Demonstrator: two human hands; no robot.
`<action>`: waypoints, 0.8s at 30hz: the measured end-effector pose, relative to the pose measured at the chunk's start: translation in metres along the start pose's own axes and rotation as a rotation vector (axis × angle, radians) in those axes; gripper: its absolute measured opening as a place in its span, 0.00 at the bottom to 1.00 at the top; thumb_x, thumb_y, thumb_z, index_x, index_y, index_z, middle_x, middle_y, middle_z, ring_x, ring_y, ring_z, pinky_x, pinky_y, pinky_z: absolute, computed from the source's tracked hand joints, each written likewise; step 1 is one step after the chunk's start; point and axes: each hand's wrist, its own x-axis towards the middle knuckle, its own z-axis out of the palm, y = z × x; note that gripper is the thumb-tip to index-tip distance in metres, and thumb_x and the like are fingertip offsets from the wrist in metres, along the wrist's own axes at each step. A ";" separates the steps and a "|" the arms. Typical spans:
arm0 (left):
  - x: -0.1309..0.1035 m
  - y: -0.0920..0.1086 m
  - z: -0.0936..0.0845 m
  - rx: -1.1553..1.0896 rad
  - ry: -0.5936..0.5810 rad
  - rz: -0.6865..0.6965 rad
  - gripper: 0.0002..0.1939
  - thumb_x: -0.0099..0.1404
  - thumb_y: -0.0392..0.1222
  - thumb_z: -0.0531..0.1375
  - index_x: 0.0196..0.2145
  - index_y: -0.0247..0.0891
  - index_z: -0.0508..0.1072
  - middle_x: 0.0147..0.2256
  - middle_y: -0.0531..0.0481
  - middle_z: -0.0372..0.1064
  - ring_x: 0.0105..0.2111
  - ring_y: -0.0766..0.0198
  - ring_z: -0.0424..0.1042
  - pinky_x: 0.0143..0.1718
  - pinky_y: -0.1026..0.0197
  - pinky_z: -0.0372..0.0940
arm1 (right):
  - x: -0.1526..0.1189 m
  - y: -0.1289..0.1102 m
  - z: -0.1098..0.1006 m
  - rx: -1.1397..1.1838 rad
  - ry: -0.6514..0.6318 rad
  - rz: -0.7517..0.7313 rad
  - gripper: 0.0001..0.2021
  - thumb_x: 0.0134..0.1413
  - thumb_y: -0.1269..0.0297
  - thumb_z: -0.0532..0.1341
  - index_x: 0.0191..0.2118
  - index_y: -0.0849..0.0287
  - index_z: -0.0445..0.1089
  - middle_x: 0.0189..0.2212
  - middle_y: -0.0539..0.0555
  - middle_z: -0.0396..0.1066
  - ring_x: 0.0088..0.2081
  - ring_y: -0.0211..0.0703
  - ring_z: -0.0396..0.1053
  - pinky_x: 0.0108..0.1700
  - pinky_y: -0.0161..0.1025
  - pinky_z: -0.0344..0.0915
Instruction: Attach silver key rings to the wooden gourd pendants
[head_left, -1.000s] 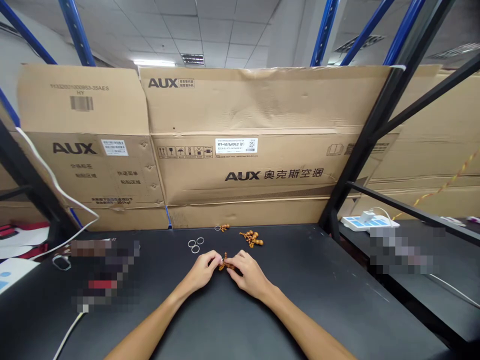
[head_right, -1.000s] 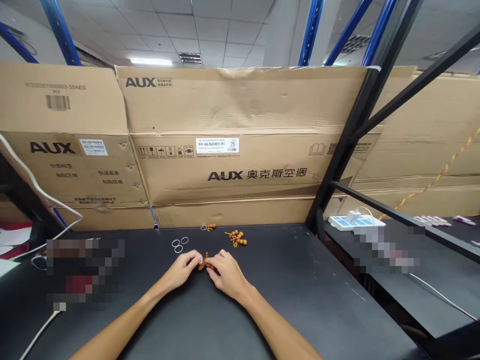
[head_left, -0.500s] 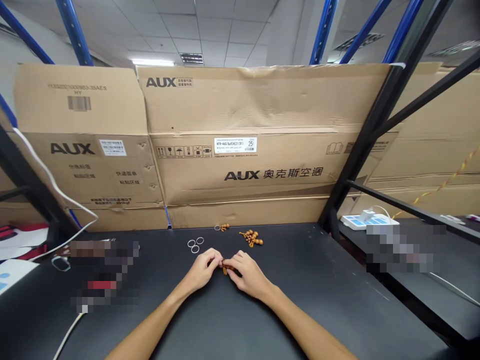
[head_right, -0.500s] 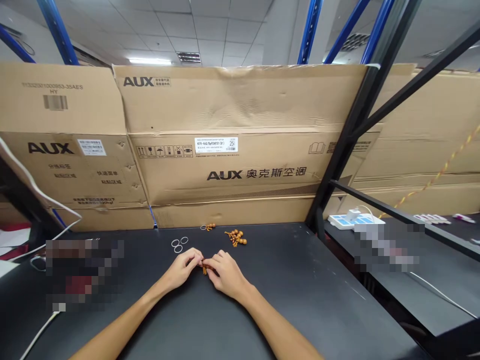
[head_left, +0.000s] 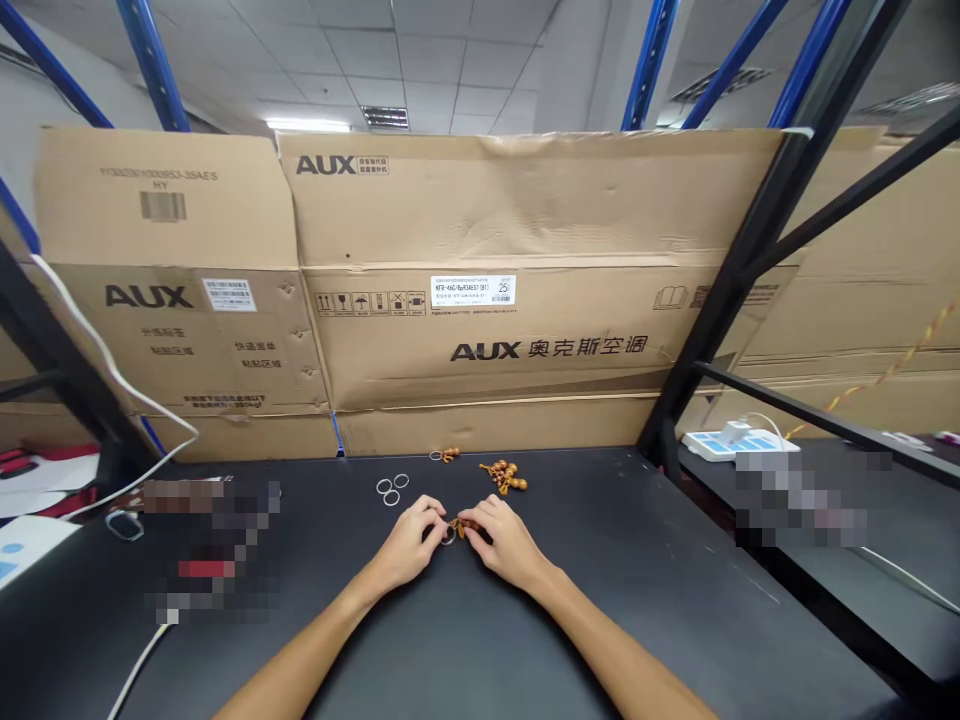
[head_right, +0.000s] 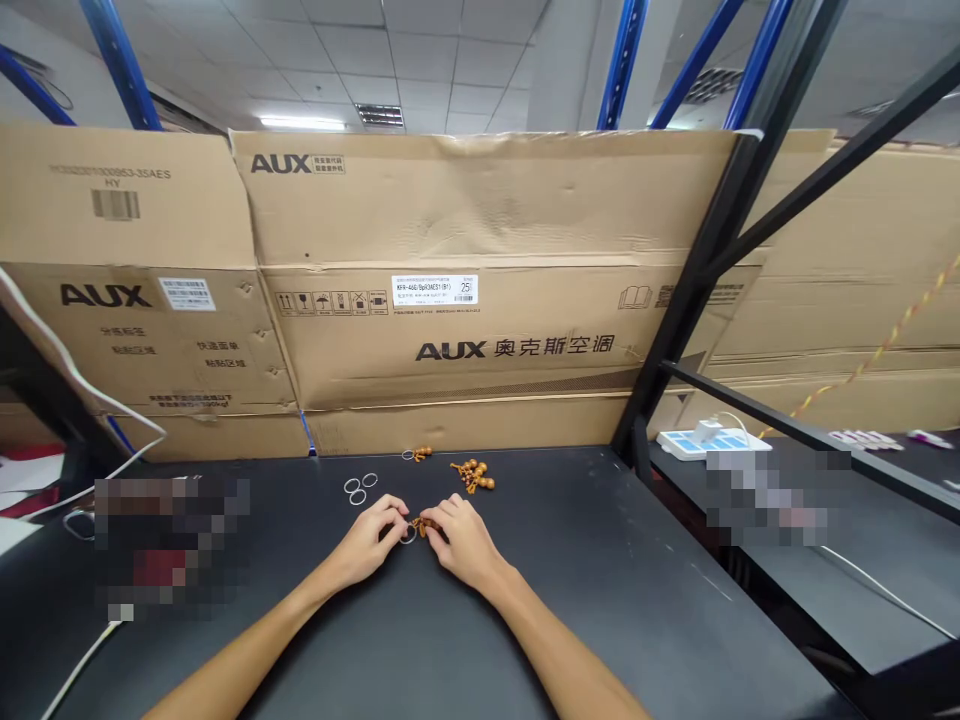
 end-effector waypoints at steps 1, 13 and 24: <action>-0.001 0.000 0.000 0.021 -0.014 0.010 0.17 0.68 0.44 0.48 0.28 0.38 0.72 0.41 0.46 0.66 0.39 0.61 0.67 0.46 0.58 0.61 | 0.000 0.000 0.000 0.003 0.002 0.002 0.10 0.59 0.71 0.55 0.44 0.57 0.70 0.33 0.54 0.72 0.37 0.45 0.64 0.40 0.41 0.63; -0.004 0.000 0.001 0.087 -0.022 0.065 0.05 0.65 0.39 0.54 0.36 0.39 0.69 0.39 0.48 0.65 0.40 0.59 0.65 0.45 0.55 0.61 | 0.000 -0.002 -0.002 0.046 -0.005 -0.025 0.10 0.59 0.71 0.55 0.44 0.57 0.70 0.33 0.54 0.72 0.37 0.44 0.64 0.41 0.41 0.64; -0.005 -0.001 0.006 0.296 -0.043 0.194 0.12 0.69 0.38 0.50 0.39 0.40 0.74 0.40 0.46 0.71 0.39 0.57 0.66 0.43 0.54 0.60 | -0.001 -0.001 -0.005 0.072 0.003 -0.017 0.08 0.56 0.70 0.57 0.40 0.57 0.70 0.31 0.53 0.70 0.35 0.44 0.63 0.40 0.41 0.63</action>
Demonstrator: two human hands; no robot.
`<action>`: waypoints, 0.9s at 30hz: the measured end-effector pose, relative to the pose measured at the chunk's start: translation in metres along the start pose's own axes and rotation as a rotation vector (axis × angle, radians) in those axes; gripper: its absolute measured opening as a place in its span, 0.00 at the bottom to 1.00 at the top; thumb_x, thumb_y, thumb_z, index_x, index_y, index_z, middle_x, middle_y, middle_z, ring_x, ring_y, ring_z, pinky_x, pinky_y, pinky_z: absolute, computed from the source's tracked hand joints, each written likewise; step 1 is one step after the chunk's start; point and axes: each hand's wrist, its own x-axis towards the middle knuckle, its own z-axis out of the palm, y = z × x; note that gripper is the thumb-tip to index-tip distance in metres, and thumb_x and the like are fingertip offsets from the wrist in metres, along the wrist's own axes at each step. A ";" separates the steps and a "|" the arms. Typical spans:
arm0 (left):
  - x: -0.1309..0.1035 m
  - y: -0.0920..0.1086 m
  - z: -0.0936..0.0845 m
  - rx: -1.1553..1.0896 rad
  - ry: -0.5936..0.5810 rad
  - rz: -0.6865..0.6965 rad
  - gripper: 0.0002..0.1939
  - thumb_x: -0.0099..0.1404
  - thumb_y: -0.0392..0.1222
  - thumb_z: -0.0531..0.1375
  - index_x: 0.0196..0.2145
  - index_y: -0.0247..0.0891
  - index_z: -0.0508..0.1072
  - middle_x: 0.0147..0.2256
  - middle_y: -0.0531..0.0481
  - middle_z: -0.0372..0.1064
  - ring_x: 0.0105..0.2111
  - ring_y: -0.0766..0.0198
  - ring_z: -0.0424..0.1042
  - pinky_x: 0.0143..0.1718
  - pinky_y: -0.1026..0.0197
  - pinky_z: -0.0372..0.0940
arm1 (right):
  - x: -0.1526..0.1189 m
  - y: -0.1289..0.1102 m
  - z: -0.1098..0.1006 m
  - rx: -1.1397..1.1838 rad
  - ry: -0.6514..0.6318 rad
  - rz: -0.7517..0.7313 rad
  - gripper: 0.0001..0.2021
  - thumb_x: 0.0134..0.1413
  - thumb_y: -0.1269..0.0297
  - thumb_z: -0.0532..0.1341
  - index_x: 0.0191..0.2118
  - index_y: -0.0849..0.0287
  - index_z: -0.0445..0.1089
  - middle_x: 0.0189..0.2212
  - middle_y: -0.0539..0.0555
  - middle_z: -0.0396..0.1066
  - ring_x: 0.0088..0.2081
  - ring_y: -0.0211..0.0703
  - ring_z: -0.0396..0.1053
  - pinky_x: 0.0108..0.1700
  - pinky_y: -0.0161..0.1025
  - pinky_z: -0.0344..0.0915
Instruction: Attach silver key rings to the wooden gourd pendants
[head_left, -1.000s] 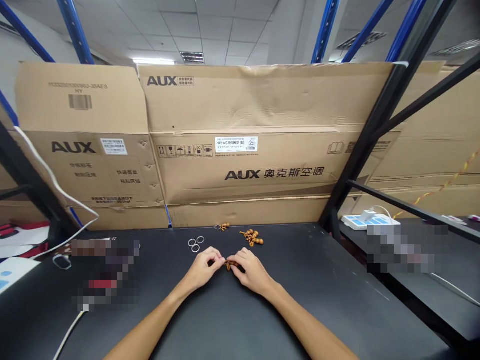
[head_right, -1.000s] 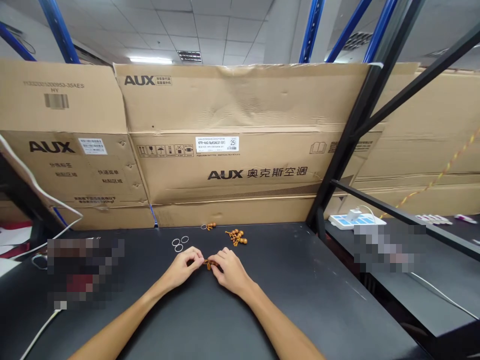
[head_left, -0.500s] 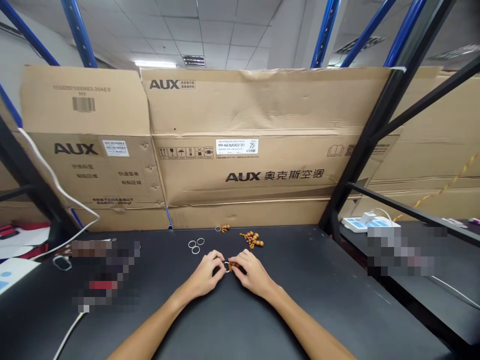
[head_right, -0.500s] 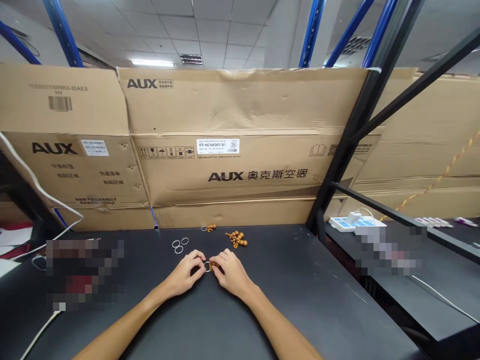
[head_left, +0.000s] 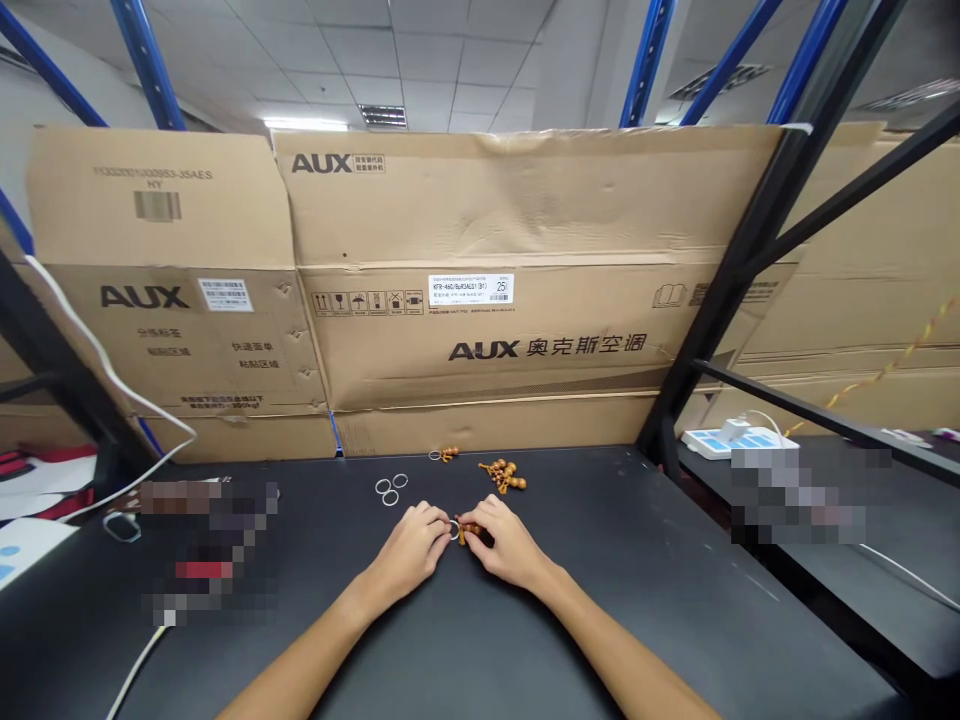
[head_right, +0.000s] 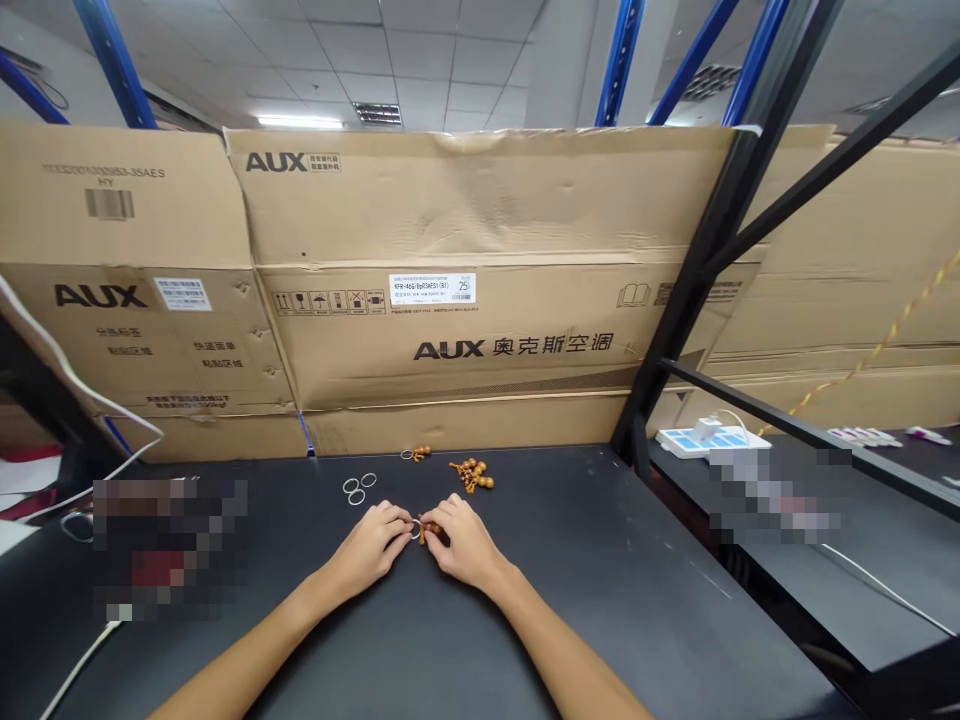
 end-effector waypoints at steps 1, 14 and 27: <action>0.000 -0.001 0.000 -0.004 -0.002 0.000 0.12 0.70 0.38 0.50 0.37 0.40 0.74 0.41 0.46 0.71 0.40 0.57 0.66 0.43 0.54 0.60 | 0.000 -0.001 -0.001 0.014 -0.010 -0.009 0.07 0.55 0.70 0.57 0.40 0.57 0.70 0.30 0.53 0.70 0.35 0.44 0.63 0.40 0.41 0.63; -0.001 -0.008 0.000 0.009 0.070 -0.079 0.07 0.65 0.42 0.57 0.40 0.40 0.71 0.36 0.47 0.67 0.36 0.57 0.66 0.40 0.56 0.62 | 0.000 -0.002 0.001 0.022 -0.017 0.003 0.08 0.56 0.71 0.57 0.41 0.56 0.70 0.32 0.52 0.71 0.37 0.44 0.63 0.41 0.40 0.63; 0.000 -0.005 0.003 -0.129 0.077 -0.112 0.06 0.67 0.41 0.55 0.31 0.39 0.66 0.32 0.50 0.65 0.34 0.60 0.64 0.37 0.59 0.61 | 0.000 0.003 0.007 -0.039 -0.007 0.034 0.08 0.58 0.70 0.58 0.42 0.56 0.70 0.34 0.53 0.72 0.38 0.45 0.63 0.41 0.41 0.63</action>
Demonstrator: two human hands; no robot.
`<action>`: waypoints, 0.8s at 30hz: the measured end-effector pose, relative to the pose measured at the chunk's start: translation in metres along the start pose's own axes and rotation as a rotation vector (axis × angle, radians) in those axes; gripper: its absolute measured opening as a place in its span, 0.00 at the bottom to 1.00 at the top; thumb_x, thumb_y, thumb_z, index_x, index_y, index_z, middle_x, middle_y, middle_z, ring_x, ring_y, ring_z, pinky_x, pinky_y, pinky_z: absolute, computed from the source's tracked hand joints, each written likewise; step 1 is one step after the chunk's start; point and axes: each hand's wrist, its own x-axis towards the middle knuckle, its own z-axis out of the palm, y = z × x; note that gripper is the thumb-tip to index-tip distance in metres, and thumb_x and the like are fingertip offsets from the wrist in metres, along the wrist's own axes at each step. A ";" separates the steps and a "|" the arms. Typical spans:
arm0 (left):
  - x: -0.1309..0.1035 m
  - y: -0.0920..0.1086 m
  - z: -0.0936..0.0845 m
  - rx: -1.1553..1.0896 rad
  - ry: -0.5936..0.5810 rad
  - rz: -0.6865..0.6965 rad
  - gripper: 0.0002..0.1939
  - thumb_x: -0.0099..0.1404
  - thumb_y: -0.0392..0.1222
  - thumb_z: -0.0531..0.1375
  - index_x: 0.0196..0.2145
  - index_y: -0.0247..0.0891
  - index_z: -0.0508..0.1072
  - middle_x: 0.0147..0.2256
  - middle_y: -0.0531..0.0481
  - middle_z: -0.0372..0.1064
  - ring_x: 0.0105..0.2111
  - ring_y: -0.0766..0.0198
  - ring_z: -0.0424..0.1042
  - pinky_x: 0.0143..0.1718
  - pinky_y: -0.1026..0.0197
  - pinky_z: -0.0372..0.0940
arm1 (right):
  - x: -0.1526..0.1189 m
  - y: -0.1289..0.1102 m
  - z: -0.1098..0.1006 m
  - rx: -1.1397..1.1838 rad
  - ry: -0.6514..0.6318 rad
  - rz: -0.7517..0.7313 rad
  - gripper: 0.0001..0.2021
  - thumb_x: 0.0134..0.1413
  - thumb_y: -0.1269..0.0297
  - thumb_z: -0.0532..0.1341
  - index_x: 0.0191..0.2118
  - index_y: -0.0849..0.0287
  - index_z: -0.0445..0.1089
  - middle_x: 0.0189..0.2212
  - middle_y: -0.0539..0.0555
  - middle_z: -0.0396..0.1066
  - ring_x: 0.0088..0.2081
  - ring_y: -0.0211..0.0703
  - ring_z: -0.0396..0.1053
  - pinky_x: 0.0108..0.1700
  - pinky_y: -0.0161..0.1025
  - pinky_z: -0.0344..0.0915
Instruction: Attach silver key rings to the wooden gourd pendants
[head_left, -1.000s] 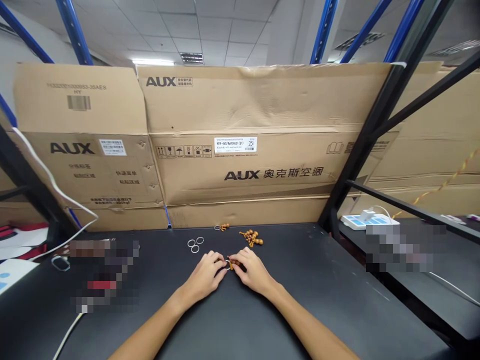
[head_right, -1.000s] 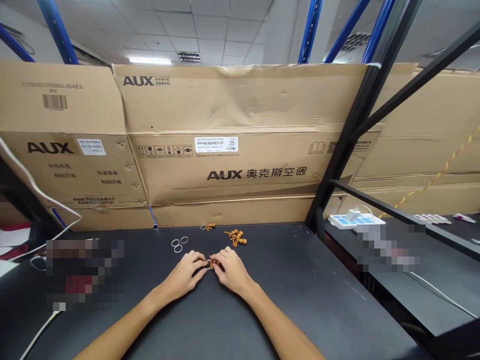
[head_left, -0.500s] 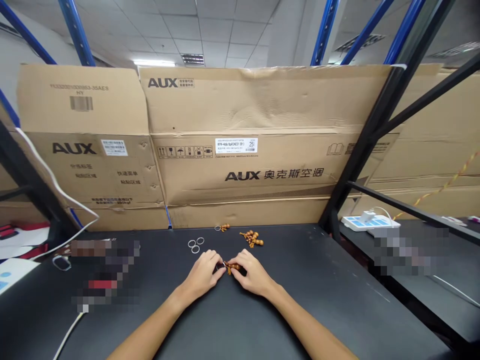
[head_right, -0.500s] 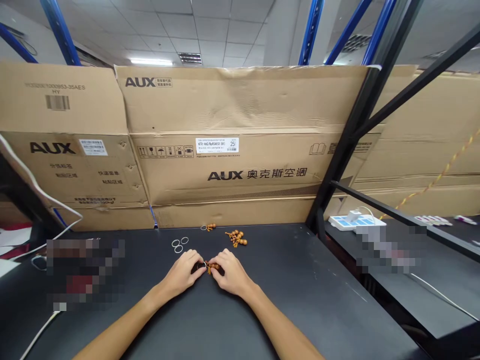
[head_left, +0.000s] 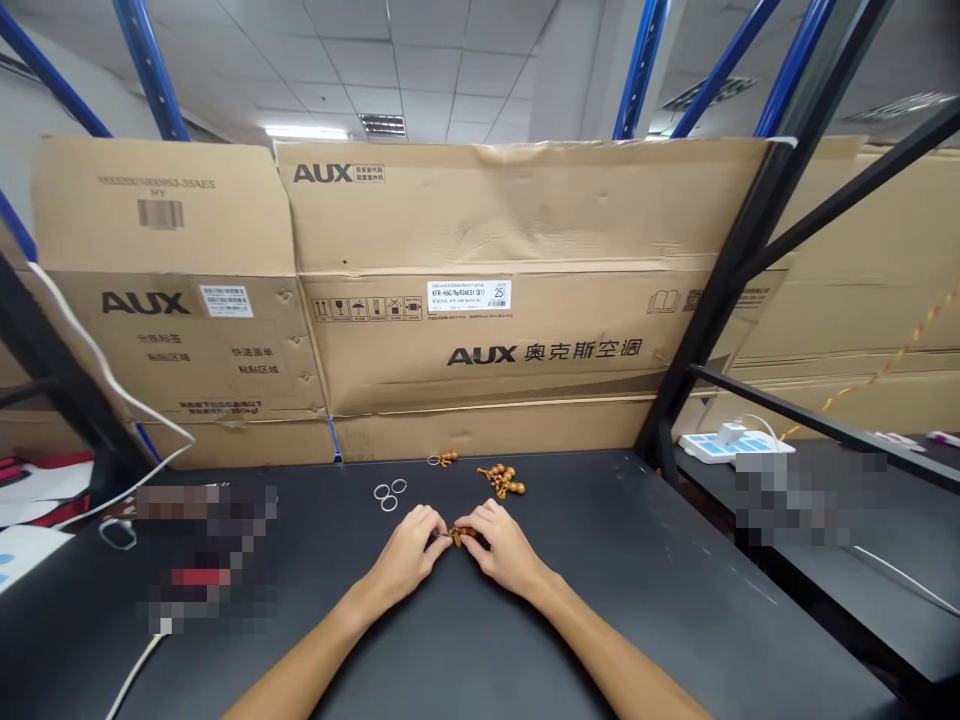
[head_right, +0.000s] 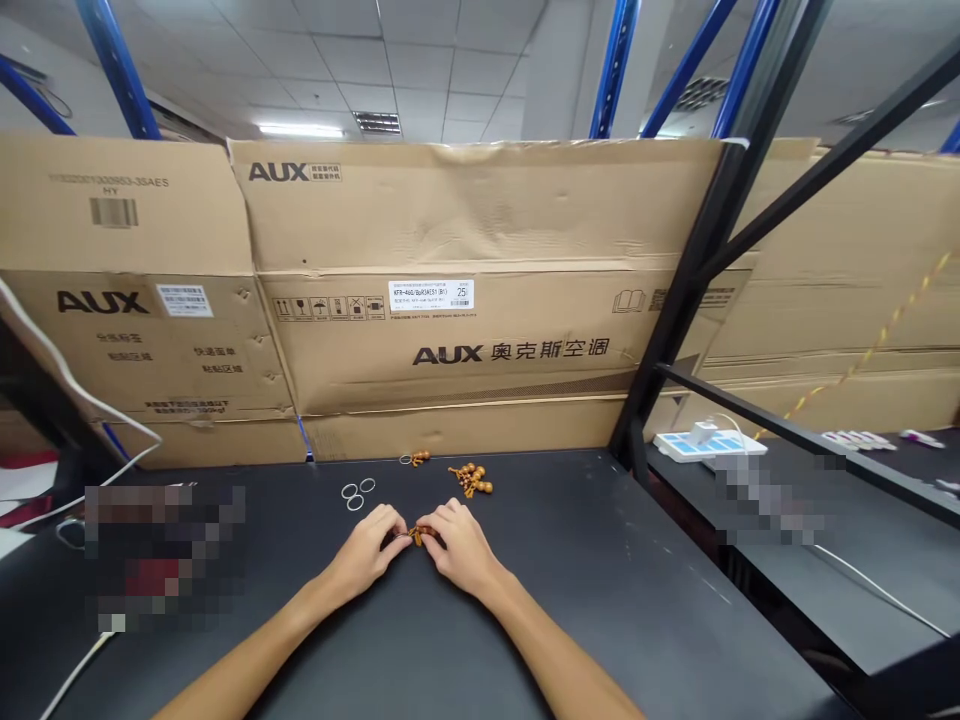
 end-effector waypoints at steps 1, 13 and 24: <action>0.000 0.003 -0.002 -0.020 -0.013 0.027 0.07 0.68 0.40 0.54 0.31 0.39 0.66 0.32 0.50 0.65 0.34 0.60 0.64 0.38 0.59 0.61 | 0.000 0.001 0.000 -0.005 0.007 0.006 0.08 0.58 0.70 0.57 0.42 0.56 0.70 0.34 0.53 0.72 0.38 0.45 0.63 0.41 0.42 0.63; 0.000 0.009 -0.002 0.034 0.053 0.058 0.12 0.68 0.40 0.52 0.28 0.38 0.68 0.37 0.47 0.62 0.38 0.60 0.64 0.43 0.56 0.63 | 0.001 -0.004 -0.004 0.056 0.032 -0.017 0.09 0.60 0.68 0.56 0.43 0.56 0.71 0.33 0.54 0.72 0.38 0.45 0.63 0.42 0.42 0.63; 0.000 0.009 -0.003 0.026 0.036 0.074 0.13 0.67 0.41 0.54 0.25 0.38 0.69 0.40 0.47 0.63 0.41 0.59 0.65 0.45 0.55 0.64 | 0.001 -0.004 -0.006 0.071 -0.008 0.016 0.09 0.60 0.65 0.56 0.43 0.55 0.71 0.34 0.54 0.73 0.38 0.45 0.64 0.43 0.42 0.63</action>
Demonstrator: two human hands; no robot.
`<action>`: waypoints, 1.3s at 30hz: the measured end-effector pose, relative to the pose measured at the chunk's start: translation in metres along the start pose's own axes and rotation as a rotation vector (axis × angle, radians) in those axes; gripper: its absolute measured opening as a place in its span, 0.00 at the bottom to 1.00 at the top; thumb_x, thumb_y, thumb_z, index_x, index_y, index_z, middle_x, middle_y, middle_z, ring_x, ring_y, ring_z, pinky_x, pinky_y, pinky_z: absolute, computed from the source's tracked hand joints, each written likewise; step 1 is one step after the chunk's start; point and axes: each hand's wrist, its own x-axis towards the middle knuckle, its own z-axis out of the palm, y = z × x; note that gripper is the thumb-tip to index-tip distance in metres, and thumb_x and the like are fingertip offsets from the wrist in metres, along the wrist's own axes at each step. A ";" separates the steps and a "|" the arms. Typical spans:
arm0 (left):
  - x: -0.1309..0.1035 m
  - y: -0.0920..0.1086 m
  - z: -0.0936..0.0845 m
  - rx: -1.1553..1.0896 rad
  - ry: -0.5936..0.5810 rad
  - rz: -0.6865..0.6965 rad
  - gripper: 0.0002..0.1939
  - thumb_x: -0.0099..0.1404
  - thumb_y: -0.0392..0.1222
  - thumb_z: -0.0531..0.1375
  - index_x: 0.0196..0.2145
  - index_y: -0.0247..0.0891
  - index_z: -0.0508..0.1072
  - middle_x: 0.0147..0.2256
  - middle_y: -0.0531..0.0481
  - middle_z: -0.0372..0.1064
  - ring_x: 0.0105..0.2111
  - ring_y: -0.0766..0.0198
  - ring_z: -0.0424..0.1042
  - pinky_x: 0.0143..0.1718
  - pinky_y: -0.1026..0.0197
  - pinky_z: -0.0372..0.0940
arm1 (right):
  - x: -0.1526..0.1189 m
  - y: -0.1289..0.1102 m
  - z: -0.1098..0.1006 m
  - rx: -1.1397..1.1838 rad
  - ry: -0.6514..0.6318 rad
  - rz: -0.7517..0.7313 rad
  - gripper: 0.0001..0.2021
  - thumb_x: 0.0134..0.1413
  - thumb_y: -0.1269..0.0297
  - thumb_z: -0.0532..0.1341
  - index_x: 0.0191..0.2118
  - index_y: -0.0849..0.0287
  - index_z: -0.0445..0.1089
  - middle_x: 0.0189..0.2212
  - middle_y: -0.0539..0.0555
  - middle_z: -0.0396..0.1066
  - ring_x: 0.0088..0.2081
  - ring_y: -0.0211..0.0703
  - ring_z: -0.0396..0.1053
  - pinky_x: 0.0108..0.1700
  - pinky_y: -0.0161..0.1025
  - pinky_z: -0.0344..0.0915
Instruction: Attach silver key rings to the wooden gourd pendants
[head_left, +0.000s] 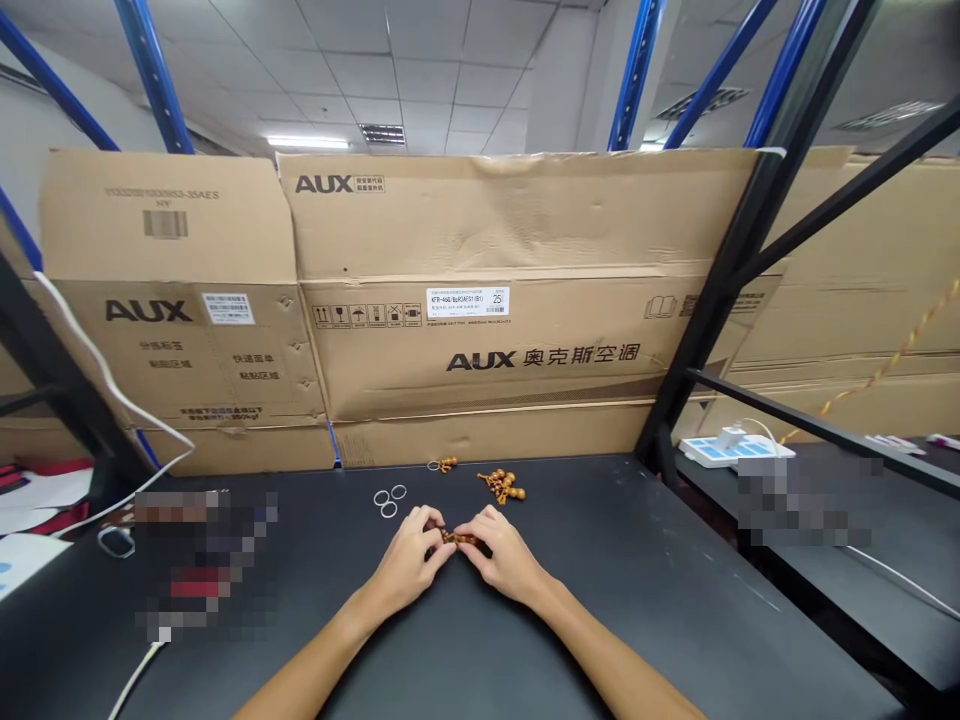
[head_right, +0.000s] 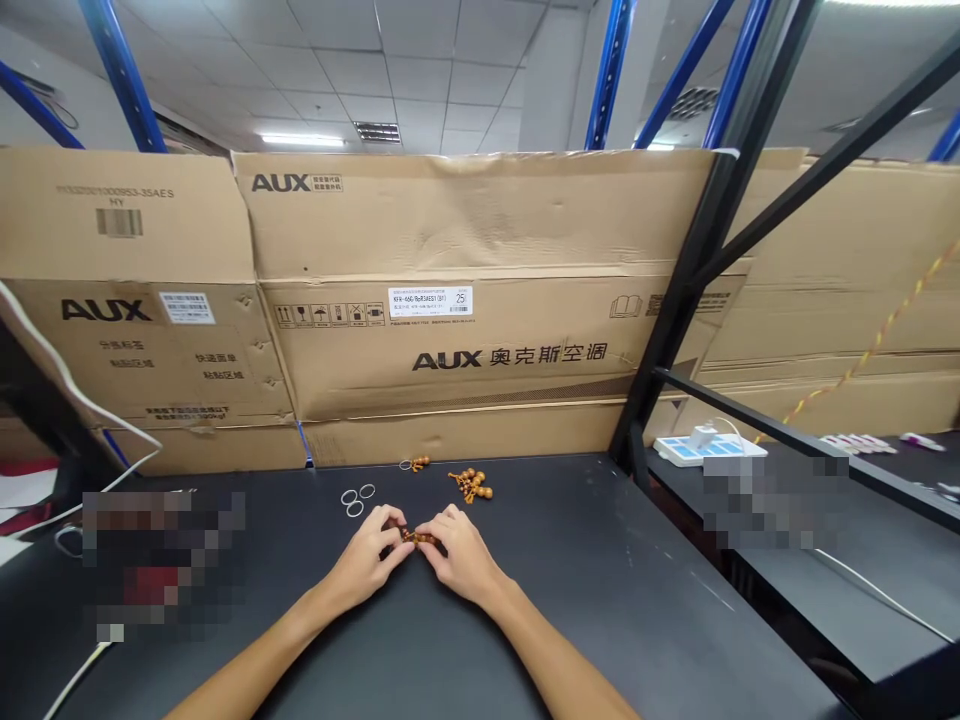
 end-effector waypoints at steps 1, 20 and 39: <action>0.000 -0.001 0.000 0.001 0.005 0.002 0.12 0.68 0.40 0.53 0.27 0.38 0.70 0.40 0.47 0.63 0.41 0.59 0.65 0.45 0.55 0.64 | 0.000 0.000 0.000 -0.007 0.004 0.007 0.09 0.60 0.65 0.55 0.43 0.55 0.71 0.34 0.54 0.73 0.39 0.45 0.64 0.43 0.42 0.63; -0.001 -0.001 -0.003 0.058 -0.045 0.088 0.08 0.67 0.37 0.54 0.33 0.41 0.73 0.44 0.47 0.64 0.44 0.58 0.65 0.48 0.54 0.63 | 0.000 0.009 0.002 -0.072 0.068 0.075 0.07 0.58 0.68 0.57 0.41 0.55 0.70 0.35 0.53 0.72 0.39 0.46 0.65 0.44 0.43 0.63; -0.009 -0.025 0.007 0.299 -0.152 -0.017 0.23 0.70 0.48 0.50 0.60 0.41 0.61 0.61 0.43 0.57 0.61 0.51 0.55 0.60 0.45 0.52 | -0.002 0.008 0.000 -0.215 -0.221 0.186 0.28 0.60 0.47 0.52 0.62 0.54 0.58 0.64 0.56 0.51 0.65 0.53 0.45 0.64 0.53 0.43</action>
